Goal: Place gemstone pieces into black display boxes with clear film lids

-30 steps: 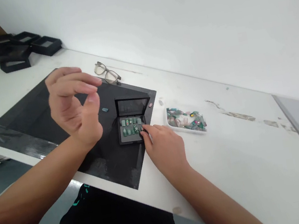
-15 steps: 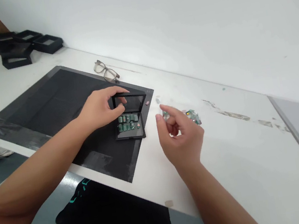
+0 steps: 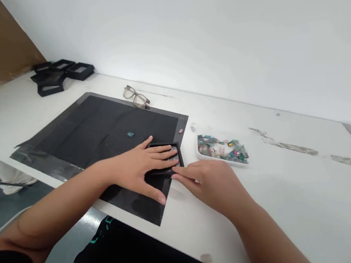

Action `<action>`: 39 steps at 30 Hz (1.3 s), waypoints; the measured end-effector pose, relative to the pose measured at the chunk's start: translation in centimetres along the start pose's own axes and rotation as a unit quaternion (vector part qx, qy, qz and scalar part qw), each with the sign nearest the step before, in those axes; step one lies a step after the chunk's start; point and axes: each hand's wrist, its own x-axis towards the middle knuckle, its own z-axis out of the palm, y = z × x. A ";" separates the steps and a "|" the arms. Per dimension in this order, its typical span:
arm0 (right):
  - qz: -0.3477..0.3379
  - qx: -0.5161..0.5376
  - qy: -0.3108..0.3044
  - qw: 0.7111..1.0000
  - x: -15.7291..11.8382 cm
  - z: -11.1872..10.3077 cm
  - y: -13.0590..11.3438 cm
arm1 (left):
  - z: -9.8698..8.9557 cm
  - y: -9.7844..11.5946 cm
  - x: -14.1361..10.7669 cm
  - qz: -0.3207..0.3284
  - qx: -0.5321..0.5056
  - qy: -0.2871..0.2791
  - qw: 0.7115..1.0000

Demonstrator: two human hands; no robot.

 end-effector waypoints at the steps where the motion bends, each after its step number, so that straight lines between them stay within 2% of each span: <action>1: 0.005 0.008 -0.012 1.000 0.1 0.3 0.1 | 0.4 0.1 0.1 -0.005 0.005 0.003 1.000; 9: 0.025 0.072 -0.048 0.996 0.7 1.0 0.3 | 2.0 0.7 0.4 -0.036 0.048 0.008 0.998; 14: 0.041 0.077 -0.052 0.995 0.7 1.2 0.2 | 2.8 0.1 0.5 -0.028 0.105 0.046 0.993; 20: 0.032 0.105 -0.038 0.993 0.8 1.5 0.1 | 2.4 -0.1 0.7 -0.013 0.192 0.066 0.979; 24: 0.036 0.124 0.005 0.992 0.7 1.7 -0.1 | 1.6 -0.3 0.7 0.038 0.270 0.142 0.951; 27: 0.007 0.124 0.091 0.988 0.5 1.6 -0.5 | 0.7 -0.8 0.2 0.071 0.326 0.233 0.913; 29: -0.018 0.099 0.155 0.983 0.4 1.4 -1.0 | -0.4 -1.6 -0.7 0.068 0.348 0.312 0.881; 31: -0.041 0.070 0.207 0.975 0.3 1.1 -1.6 | -1.8 -2.7 -2.1 0.023 0.353 0.393 0.849; 33: -0.061 0.054 0.232 0.969 0.3 1.0 -2.2 | -3.5 -4.2 -4.4 -0.070 0.342 0.441 0.827; 35: -0.075 0.048 0.238 0.967 0.3 1.1 -2.5 | -5.1 -5.7 -7.2 -0.213 0.309 0.472 0.798; 39: -0.069 0.058 0.234 0.968 0.6 1.7 -2.3 | -7.0 -8.8 -13.1 -0.348 0.288 0.516 0.728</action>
